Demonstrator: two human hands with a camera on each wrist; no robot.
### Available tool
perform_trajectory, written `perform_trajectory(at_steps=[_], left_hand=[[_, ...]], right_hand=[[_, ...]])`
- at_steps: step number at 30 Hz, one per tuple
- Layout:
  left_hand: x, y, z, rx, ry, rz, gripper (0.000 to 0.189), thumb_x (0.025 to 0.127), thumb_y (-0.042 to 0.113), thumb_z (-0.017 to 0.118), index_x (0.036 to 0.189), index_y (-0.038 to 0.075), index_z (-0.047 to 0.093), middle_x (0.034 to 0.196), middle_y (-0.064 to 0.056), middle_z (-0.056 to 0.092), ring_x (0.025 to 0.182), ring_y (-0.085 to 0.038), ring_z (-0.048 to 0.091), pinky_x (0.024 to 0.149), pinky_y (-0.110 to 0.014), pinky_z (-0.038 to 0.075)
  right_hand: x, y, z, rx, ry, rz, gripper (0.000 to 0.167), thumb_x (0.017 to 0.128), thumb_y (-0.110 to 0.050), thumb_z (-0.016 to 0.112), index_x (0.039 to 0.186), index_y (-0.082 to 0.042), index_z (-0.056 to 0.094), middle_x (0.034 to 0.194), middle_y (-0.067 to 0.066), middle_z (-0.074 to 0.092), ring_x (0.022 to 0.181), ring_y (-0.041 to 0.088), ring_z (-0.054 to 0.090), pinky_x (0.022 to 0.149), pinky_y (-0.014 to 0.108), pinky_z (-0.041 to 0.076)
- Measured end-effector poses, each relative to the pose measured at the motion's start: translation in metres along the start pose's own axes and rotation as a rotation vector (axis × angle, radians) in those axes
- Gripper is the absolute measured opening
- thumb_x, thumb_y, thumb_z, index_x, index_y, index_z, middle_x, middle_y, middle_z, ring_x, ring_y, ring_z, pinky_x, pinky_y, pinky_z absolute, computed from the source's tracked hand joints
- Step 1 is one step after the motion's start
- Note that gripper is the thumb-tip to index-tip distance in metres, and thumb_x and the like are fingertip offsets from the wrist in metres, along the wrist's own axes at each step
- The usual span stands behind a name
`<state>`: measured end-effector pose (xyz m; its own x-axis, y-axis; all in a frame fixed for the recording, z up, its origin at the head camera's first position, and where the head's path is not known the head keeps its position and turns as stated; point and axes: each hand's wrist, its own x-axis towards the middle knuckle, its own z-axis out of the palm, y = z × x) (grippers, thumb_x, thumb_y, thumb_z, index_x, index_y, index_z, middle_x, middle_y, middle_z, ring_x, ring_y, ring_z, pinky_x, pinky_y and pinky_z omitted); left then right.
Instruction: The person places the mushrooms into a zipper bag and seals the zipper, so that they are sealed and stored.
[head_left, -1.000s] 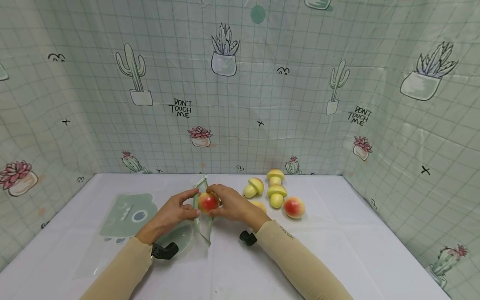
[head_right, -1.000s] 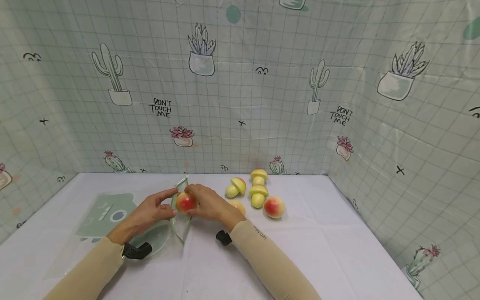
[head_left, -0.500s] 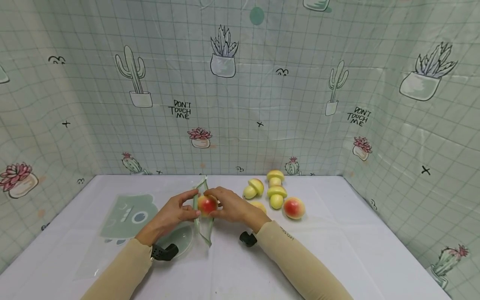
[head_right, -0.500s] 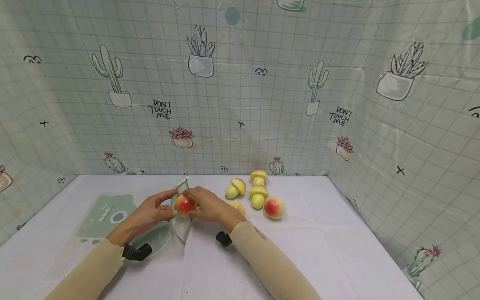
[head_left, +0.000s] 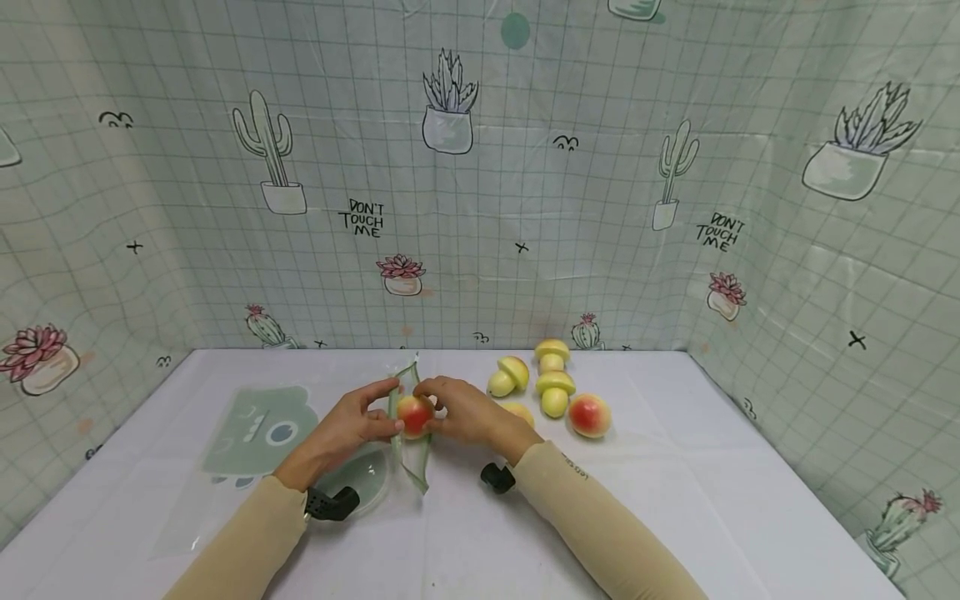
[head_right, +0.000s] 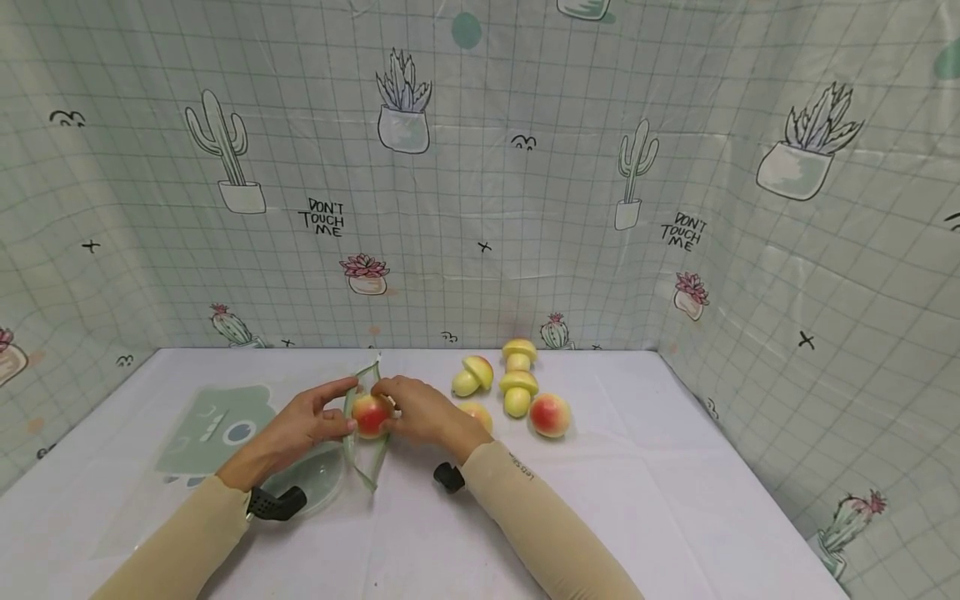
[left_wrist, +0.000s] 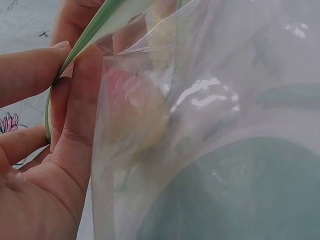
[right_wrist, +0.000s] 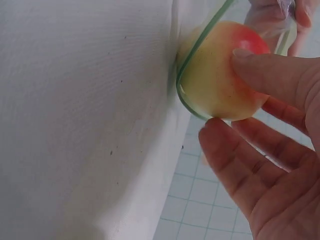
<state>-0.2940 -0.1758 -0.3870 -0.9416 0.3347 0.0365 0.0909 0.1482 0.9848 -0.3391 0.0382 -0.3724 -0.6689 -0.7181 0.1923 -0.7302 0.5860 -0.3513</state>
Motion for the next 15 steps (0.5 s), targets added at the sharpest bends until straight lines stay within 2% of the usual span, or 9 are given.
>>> perform_trajectory(at_steps=[4, 7, 11, 15], left_hand=[[-0.0005, 0.0008, 0.0012, 0.011, 0.015, -0.007, 0.079, 0.086, 0.003, 0.068, 0.151, 0.004, 0.023, 0.098, -0.014, 0.060, 0.073, -0.017, 0.056, 0.076, -0.033, 0.052], [-0.0008, 0.0008, 0.0016, 0.010, 0.019, -0.014, 0.079, 0.086, 0.003, 0.069, 0.151, 0.004, 0.024, 0.107, -0.018, 0.056, 0.073, -0.017, 0.056, 0.076, -0.034, 0.053], [-0.0004, 0.0011, 0.0008, -0.001, 0.022, -0.012, 0.079, 0.086, 0.003, 0.069, 0.151, 0.005, 0.024, 0.114, -0.021, 0.051, 0.072, -0.016, 0.055, 0.077, -0.032, 0.053], [-0.0007, 0.0039, -0.0008, -0.013, 0.026, 0.002, 0.078, 0.086, 0.002, 0.067, 0.151, 0.005, 0.024, 0.127, -0.020, 0.044, 0.071, -0.016, 0.053, 0.076, -0.029, 0.052]], right_hand=[[0.0011, 0.0011, 0.0016, 0.044, 0.010, -0.002, 0.040, 0.085, -0.012, 0.073, 0.122, -0.011, 0.057, 0.114, 0.005, 0.059, 0.082, 0.010, 0.058, 0.074, 0.020, 0.047], [0.0021, 0.0010, 0.0031, 0.070, 0.014, -0.022, 0.038, 0.085, -0.009, 0.072, 0.120, -0.009, 0.057, 0.112, 0.007, 0.059, 0.077, 0.007, 0.058, 0.072, 0.018, 0.047], [0.0026, -0.0010, 0.0037, 0.096, 0.013, -0.048, 0.035, 0.086, -0.007, 0.070, 0.120, -0.006, 0.058, 0.111, 0.008, 0.060, 0.081, 0.010, 0.060, 0.074, 0.018, 0.048], [0.0035, -0.0025, 0.0035, 0.126, 0.006, -0.067, 0.033, 0.088, -0.005, 0.067, 0.119, -0.005, 0.059, 0.110, 0.007, 0.061, 0.087, 0.011, 0.061, 0.075, 0.017, 0.048]])
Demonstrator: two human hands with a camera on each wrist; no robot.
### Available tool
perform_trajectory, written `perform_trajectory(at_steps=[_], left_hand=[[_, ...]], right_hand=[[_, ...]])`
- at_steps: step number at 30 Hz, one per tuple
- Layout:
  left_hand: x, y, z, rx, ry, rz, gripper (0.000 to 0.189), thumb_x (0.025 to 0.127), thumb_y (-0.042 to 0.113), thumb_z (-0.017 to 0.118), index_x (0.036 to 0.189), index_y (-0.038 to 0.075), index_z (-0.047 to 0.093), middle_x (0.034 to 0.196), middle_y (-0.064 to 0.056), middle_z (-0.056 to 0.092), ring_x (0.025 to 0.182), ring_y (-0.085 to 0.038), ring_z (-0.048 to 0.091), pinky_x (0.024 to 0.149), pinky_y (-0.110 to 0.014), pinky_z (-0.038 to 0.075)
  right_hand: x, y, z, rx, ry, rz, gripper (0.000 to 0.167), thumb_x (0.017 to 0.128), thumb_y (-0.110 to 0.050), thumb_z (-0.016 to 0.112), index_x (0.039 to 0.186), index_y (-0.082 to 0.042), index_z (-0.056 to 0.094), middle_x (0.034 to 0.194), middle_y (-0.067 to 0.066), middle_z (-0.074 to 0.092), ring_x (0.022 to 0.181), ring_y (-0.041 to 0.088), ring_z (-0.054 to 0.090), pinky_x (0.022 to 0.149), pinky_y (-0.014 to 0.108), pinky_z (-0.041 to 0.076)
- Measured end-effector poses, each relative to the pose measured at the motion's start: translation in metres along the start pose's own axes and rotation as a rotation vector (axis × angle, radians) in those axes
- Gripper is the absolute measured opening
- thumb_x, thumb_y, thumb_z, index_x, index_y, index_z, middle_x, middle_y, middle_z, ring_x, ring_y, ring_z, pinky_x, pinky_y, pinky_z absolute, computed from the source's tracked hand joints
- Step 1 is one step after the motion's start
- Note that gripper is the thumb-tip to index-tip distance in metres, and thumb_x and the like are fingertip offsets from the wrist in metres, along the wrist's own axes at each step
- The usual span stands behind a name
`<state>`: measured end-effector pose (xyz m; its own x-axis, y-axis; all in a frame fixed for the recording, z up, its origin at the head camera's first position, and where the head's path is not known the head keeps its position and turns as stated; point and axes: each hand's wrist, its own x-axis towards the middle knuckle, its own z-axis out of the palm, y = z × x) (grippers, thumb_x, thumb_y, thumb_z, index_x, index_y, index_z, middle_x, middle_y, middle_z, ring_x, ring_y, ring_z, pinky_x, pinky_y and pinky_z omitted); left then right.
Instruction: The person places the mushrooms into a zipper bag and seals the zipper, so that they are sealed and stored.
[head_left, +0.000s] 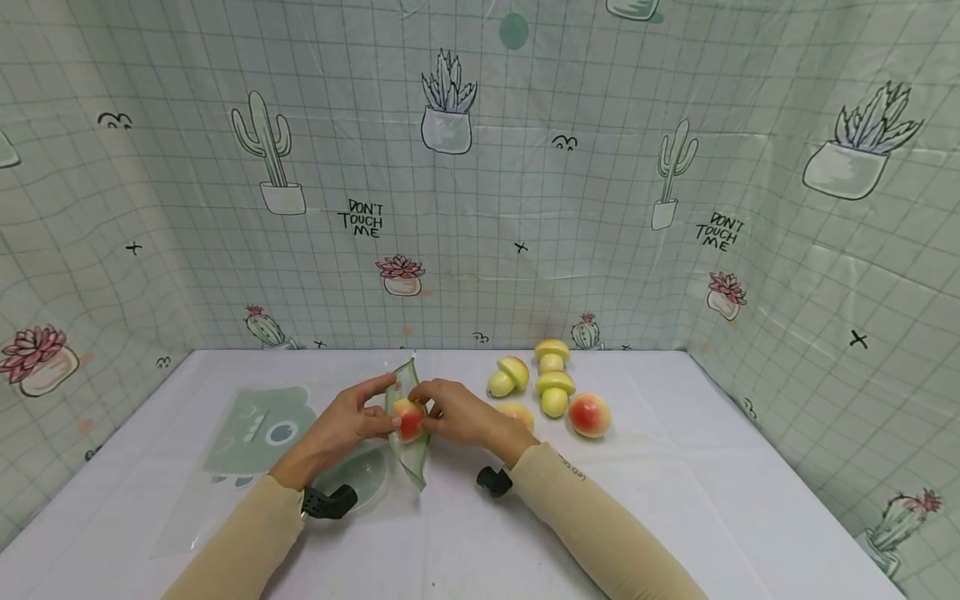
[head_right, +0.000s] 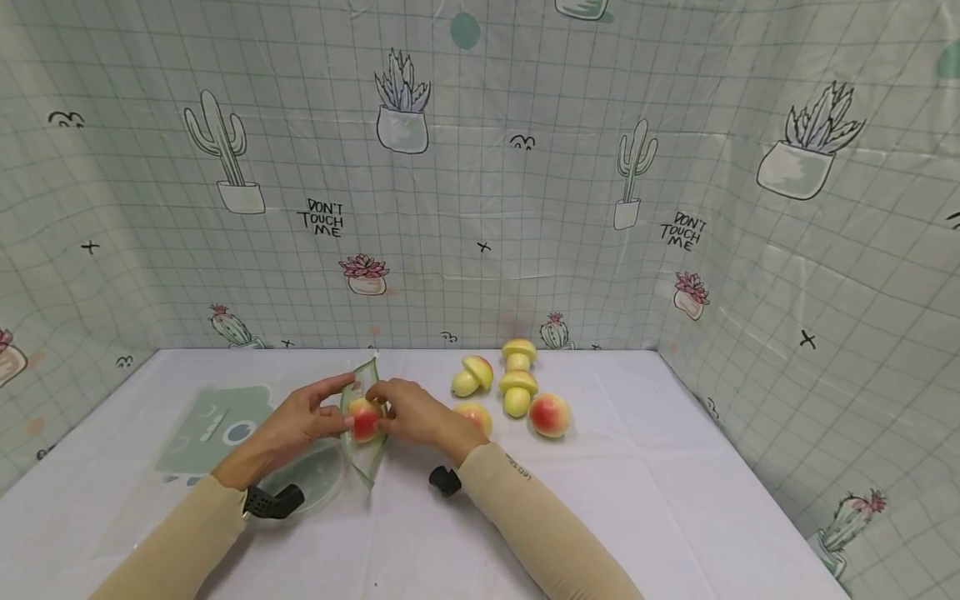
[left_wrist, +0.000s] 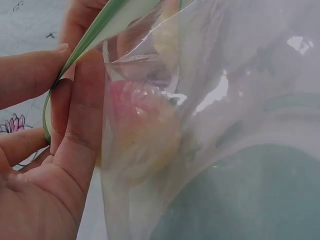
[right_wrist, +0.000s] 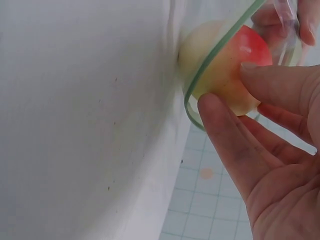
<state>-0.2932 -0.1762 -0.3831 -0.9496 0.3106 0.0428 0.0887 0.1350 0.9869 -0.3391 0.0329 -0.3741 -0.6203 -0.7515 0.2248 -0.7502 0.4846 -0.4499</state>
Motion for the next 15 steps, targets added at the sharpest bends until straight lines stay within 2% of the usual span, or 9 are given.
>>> perform_trajectory(at_steps=[2, 6, 9, 12, 15], left_hand=[[0.000, 0.002, -0.001, 0.002, 0.001, 0.001, 0.078, 0.087, 0.001, 0.067, 0.151, 0.005, 0.024, 0.130, -0.019, 0.042, 0.071, -0.016, 0.052, 0.076, -0.028, 0.051], [-0.001, 0.007, -0.002, 0.031, 0.021, -0.007, 0.077, 0.086, 0.002, 0.067, 0.151, 0.007, 0.026, 0.125, -0.021, 0.043, 0.069, -0.016, 0.050, 0.073, -0.027, 0.049], [-0.003, 0.010, -0.003, 0.058, 0.036, -0.004, 0.077, 0.086, 0.003, 0.068, 0.151, 0.009, 0.027, 0.133, -0.020, 0.040, 0.070, -0.017, 0.050, 0.070, -0.026, 0.047], [-0.004, 0.012, -0.003, 0.061, 0.019, 0.010, 0.077, 0.087, 0.004, 0.067, 0.152, 0.008, 0.025, 0.142, -0.018, 0.035, 0.073, -0.018, 0.051, 0.072, -0.026, 0.047], [-0.004, 0.013, -0.003, 0.056, 0.004, 0.013, 0.078, 0.087, 0.005, 0.067, 0.152, 0.008, 0.024, 0.130, -0.019, 0.046, 0.073, -0.018, 0.053, 0.076, -0.029, 0.047]], right_hand=[[0.000, 0.000, 0.000, 0.014, -0.006, 0.001, 0.032, 0.088, -0.005, 0.067, 0.119, -0.006, 0.059, 0.110, 0.006, 0.061, 0.087, 0.010, 0.061, 0.075, 0.017, 0.048], [0.001, -0.001, 0.001, 0.057, -0.025, 0.009, 0.034, 0.087, -0.006, 0.069, 0.120, -0.006, 0.060, 0.111, 0.005, 0.062, 0.085, 0.008, 0.062, 0.074, 0.016, 0.048], [0.001, -0.002, 0.001, 0.087, -0.042, 0.013, 0.035, 0.087, -0.008, 0.070, 0.121, -0.006, 0.060, 0.113, 0.006, 0.063, 0.085, 0.008, 0.063, 0.075, 0.017, 0.049], [0.000, -0.005, 0.000, 0.109, -0.059, 0.027, 0.036, 0.087, -0.009, 0.070, 0.122, -0.007, 0.060, 0.114, 0.006, 0.062, 0.085, 0.008, 0.063, 0.075, 0.018, 0.049], [0.000, -0.007, -0.001, 0.126, -0.071, 0.037, 0.036, 0.087, -0.008, 0.070, 0.122, -0.007, 0.060, 0.115, 0.005, 0.062, 0.084, 0.007, 0.063, 0.074, 0.018, 0.049]])
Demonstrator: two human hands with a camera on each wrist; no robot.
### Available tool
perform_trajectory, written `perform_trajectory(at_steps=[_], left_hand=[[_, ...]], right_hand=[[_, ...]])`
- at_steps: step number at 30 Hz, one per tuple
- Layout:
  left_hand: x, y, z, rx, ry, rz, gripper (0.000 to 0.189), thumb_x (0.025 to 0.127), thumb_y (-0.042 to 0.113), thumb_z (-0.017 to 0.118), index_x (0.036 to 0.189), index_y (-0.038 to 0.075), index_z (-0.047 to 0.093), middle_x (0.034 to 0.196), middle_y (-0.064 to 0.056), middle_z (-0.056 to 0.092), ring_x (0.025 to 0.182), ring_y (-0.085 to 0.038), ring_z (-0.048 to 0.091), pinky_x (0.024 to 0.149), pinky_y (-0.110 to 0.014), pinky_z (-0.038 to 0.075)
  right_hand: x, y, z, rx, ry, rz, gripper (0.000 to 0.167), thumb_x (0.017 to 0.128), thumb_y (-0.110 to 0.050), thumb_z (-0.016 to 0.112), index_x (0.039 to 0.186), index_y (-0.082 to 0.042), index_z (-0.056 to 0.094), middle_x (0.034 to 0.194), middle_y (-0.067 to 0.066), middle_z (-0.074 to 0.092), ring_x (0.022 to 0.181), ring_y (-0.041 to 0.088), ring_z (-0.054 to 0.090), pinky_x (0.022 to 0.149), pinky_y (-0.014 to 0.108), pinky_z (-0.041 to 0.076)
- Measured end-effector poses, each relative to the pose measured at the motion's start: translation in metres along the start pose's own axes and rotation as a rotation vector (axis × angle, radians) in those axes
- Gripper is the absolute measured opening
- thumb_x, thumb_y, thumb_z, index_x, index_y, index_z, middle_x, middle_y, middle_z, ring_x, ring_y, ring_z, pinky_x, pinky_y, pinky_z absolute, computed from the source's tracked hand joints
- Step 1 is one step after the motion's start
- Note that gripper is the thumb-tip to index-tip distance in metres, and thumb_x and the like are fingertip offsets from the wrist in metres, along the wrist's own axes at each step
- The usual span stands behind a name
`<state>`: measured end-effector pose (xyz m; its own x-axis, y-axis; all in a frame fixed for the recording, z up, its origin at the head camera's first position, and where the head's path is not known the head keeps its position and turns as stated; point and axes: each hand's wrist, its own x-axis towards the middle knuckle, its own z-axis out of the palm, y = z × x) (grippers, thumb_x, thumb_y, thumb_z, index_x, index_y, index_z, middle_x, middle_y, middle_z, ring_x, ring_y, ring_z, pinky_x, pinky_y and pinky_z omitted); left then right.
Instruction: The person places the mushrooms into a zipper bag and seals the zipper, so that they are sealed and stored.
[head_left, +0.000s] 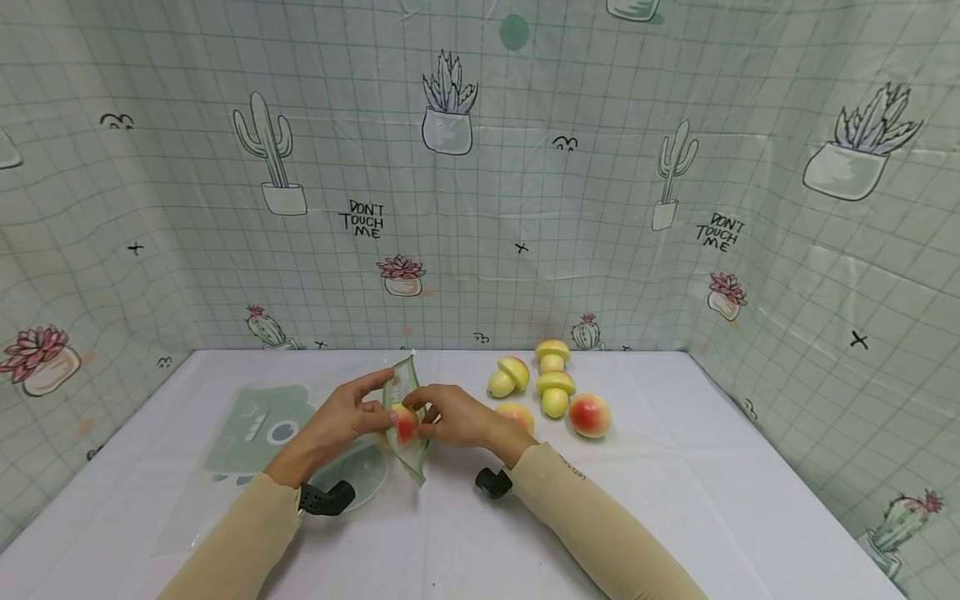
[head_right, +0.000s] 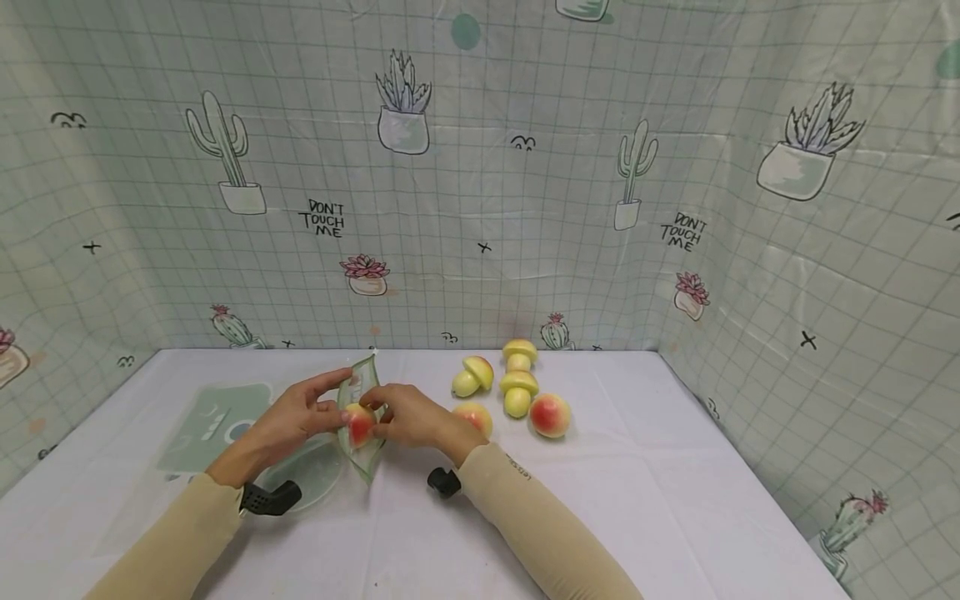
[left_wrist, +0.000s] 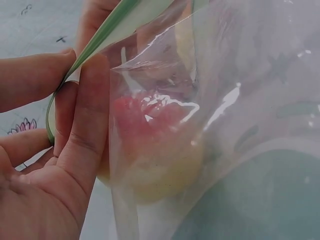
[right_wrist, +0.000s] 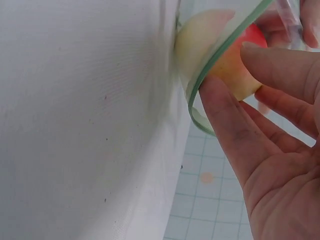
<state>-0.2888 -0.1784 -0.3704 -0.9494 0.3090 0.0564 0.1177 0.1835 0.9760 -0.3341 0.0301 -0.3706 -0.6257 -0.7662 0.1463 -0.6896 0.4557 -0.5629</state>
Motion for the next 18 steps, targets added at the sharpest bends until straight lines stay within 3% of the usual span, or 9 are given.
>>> perform_trajectory(at_steps=[3, 6, 18], left_hand=[[0.0000, -0.0008, 0.0006, -0.004, -0.003, -0.011, 0.078, 0.087, 0.006, 0.068, 0.152, 0.009, 0.024, 0.099, -0.017, 0.060, 0.073, -0.018, 0.056, 0.076, -0.032, 0.049], [-0.0002, -0.0016, 0.0009, -0.001, 0.001, -0.016, 0.079, 0.087, 0.007, 0.069, 0.152, 0.008, 0.024, 0.080, -0.013, 0.063, 0.074, -0.020, 0.058, 0.075, -0.034, 0.051], [0.0004, -0.0037, 0.0010, -0.001, -0.002, 0.003, 0.079, 0.087, 0.006, 0.068, 0.151, 0.002, 0.022, 0.073, -0.007, 0.061, 0.070, -0.018, 0.056, 0.072, -0.032, 0.050]], right_hand=[[-0.0001, 0.0016, 0.0001, 0.010, -0.006, -0.007, 0.037, 0.088, -0.007, 0.069, 0.124, -0.008, 0.061, 0.118, 0.005, 0.062, 0.085, 0.006, 0.063, 0.075, 0.018, 0.049], [-0.0001, 0.0034, 0.0003, 0.010, -0.010, -0.015, 0.039, 0.089, -0.007, 0.067, 0.127, -0.009, 0.060, 0.122, 0.004, 0.062, 0.087, 0.005, 0.062, 0.077, 0.017, 0.049], [-0.0027, 0.0015, -0.0048, -0.011, -0.012, 0.041, 0.042, 0.090, -0.016, 0.068, 0.130, -0.009, 0.057, 0.127, 0.004, 0.058, 0.088, 0.005, 0.063, 0.076, 0.018, 0.049]])
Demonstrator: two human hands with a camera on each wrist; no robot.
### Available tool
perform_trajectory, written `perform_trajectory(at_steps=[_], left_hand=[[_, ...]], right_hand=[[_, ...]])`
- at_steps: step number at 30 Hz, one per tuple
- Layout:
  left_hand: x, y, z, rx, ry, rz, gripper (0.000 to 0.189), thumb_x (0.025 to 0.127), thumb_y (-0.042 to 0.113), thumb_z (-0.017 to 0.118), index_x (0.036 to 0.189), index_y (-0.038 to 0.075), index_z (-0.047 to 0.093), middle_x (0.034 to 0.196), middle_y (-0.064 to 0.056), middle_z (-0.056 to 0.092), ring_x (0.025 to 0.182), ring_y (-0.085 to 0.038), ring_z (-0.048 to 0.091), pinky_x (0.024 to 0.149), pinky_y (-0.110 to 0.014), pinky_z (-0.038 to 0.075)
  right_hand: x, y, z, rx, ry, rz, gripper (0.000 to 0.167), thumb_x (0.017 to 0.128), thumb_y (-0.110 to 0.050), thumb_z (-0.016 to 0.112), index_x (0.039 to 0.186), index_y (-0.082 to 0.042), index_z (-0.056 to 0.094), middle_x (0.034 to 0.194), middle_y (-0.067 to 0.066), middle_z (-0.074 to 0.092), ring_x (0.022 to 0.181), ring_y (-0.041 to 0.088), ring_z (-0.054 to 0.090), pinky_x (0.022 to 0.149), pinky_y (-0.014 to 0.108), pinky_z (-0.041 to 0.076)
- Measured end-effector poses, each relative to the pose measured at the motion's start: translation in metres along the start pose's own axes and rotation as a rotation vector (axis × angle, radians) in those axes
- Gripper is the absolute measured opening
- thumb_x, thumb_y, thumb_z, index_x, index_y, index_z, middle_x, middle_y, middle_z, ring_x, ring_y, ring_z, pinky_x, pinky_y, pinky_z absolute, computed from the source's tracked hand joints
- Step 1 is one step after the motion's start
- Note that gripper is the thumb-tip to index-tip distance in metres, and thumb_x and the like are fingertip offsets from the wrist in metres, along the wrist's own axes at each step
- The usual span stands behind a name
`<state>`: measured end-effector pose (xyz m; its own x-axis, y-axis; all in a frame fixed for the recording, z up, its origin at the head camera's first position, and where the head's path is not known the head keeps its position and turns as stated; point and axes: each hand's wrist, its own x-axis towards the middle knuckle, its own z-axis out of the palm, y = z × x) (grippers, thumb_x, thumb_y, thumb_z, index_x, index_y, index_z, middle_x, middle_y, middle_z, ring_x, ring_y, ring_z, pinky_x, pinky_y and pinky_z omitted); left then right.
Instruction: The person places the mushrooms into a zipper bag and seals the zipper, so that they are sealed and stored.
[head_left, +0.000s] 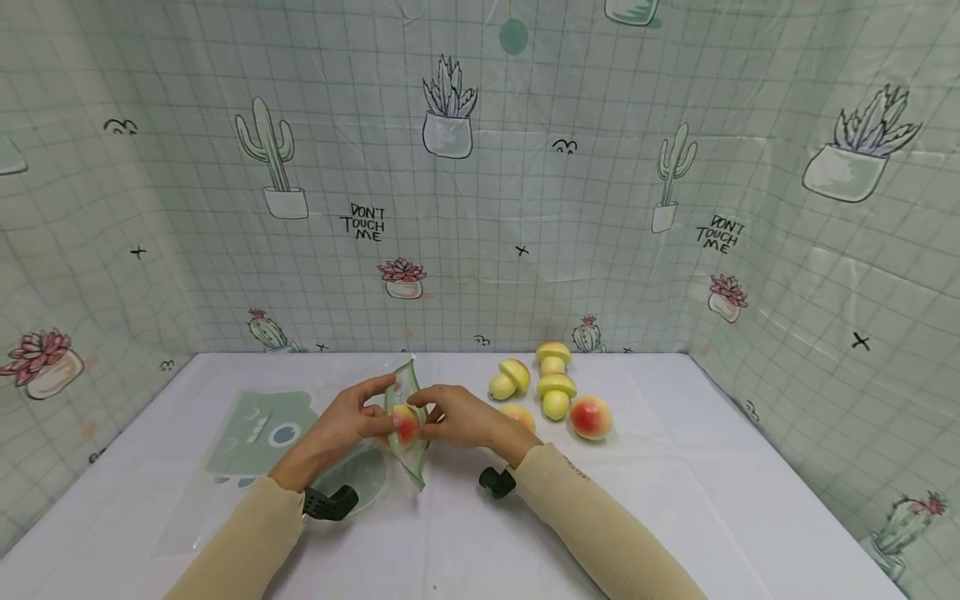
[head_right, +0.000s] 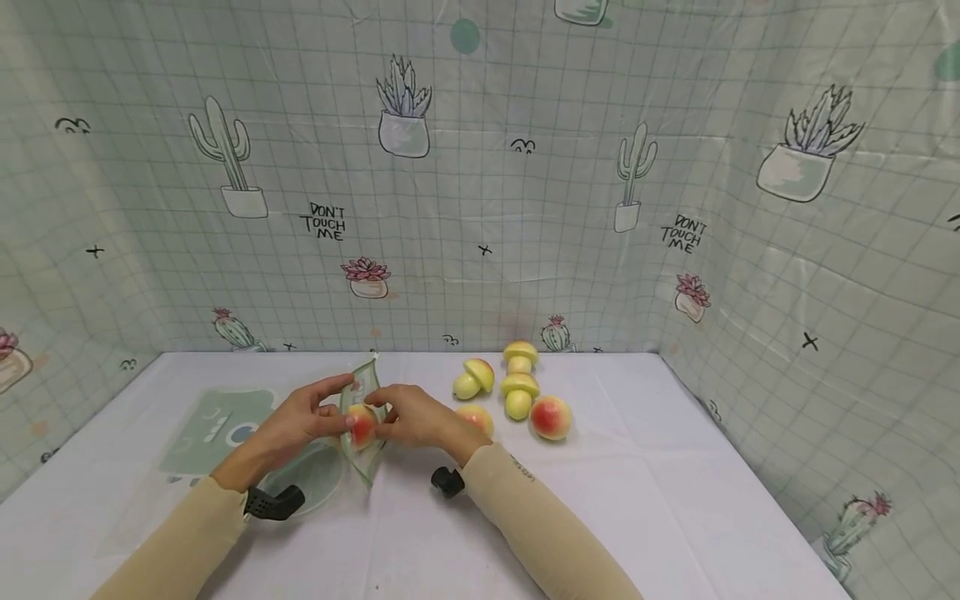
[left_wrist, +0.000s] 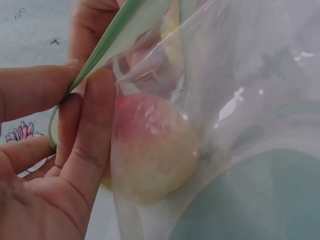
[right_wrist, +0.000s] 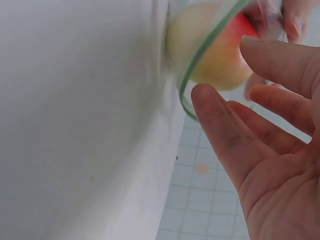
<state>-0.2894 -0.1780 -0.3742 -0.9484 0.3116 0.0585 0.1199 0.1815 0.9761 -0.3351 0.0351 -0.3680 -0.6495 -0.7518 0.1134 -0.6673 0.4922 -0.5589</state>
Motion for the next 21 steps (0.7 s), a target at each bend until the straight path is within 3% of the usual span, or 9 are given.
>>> perform_trajectory(at_steps=[10, 18, 21], left_hand=[[0.000, 0.001, 0.002, -0.016, 0.003, -0.009, 0.077, 0.086, 0.004, 0.068, 0.150, 0.004, 0.025, 0.069, -0.009, 0.062, 0.069, -0.019, 0.060, 0.072, -0.034, 0.051], [-0.002, 0.001, 0.002, 0.003, 0.015, -0.027, 0.078, 0.086, 0.004, 0.069, 0.150, 0.004, 0.026, 0.063, -0.013, 0.056, 0.066, -0.027, 0.059, 0.083, -0.034, 0.046], [-0.002, 0.002, 0.002, 0.000, 0.014, -0.028, 0.077, 0.086, 0.005, 0.069, 0.151, 0.005, 0.026, 0.063, -0.011, 0.054, 0.066, -0.025, 0.058, 0.083, -0.034, 0.046]], right_hand=[[-0.015, 0.003, -0.025, -0.005, 0.050, 0.019, 0.042, 0.089, -0.017, 0.069, 0.128, -0.007, 0.057, 0.127, 0.006, 0.057, 0.092, 0.009, 0.064, 0.078, 0.020, 0.050], [-0.037, 0.014, -0.036, -0.106, 0.161, -0.075, 0.036, 0.089, -0.021, 0.069, 0.121, -0.006, 0.061, 0.117, 0.005, 0.061, 0.099, 0.018, 0.060, 0.084, 0.025, 0.049], [-0.045, 0.018, -0.039, -0.121, 0.199, -0.066, 0.035, 0.089, -0.022, 0.069, 0.120, -0.007, 0.062, 0.115, 0.003, 0.061, 0.102, 0.020, 0.058, 0.088, 0.029, 0.048]])
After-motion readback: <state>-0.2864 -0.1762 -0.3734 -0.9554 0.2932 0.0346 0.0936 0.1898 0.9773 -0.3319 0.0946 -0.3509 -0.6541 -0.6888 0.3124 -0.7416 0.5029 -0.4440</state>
